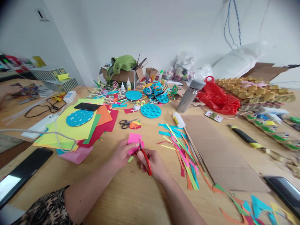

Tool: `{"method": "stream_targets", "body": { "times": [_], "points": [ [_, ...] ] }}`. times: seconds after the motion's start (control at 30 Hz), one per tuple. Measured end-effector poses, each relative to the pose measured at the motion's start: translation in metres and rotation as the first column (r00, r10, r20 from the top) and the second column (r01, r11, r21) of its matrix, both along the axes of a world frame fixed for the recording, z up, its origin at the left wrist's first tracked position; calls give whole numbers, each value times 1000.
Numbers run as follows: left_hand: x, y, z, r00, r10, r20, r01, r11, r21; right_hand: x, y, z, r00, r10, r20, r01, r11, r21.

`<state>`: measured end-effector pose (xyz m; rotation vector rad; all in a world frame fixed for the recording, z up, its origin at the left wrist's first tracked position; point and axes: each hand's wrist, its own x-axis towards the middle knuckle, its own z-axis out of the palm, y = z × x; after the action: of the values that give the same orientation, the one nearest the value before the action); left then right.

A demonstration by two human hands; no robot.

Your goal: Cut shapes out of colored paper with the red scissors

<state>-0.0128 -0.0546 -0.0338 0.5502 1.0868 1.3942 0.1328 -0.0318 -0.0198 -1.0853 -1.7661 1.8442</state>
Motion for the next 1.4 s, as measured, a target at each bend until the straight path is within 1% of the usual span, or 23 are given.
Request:
{"method": "stream_targets", "body": {
  "times": [0.17, 0.27, 0.43, 0.63, 0.77, 1.03, 1.17, 1.4],
  "points": [
    [0, 1, -3, 1000, -18, -17, 18, 1000, -4, 0, 0, 0, 1000, 11, -14, -11, 1000, 8],
    [0, 0, -4, 999, -5, -33, 5, 1000, -4, 0, 0, 0, 1000, 16, -21, -16, 1000, 13],
    [0, -1, -1, 999, -8, -33, 8, 1000, -13, 1, 0, -2, 1000, 10, 4, -10, 1000, 22],
    [1, -2, 3, 999, -12, -30, 12, 1000, -4, 2, 1, -5, 999, 32, -25, -31, 999, 21],
    [1, -2, 4, 1000, -5, -27, 5, 1000, 9, 2, 1, -4, 999, 23, -41, -23, 1000, 16],
    [1, -2, 4, 1000, 3, -23, -3, 1000, 8, 2, 1, -2, 1000, 30, -10, -30, 999, 34],
    [1, -1, 3, 999, -3, -34, 3, 1000, 23, 2, 1, 0, 1000, 27, 8, -27, 999, 35],
    [0, 0, -3, 999, -7, -37, 7, 1000, 12, 2, 1, 2, 999, 23, 26, -24, 999, 45]
  ]
}}
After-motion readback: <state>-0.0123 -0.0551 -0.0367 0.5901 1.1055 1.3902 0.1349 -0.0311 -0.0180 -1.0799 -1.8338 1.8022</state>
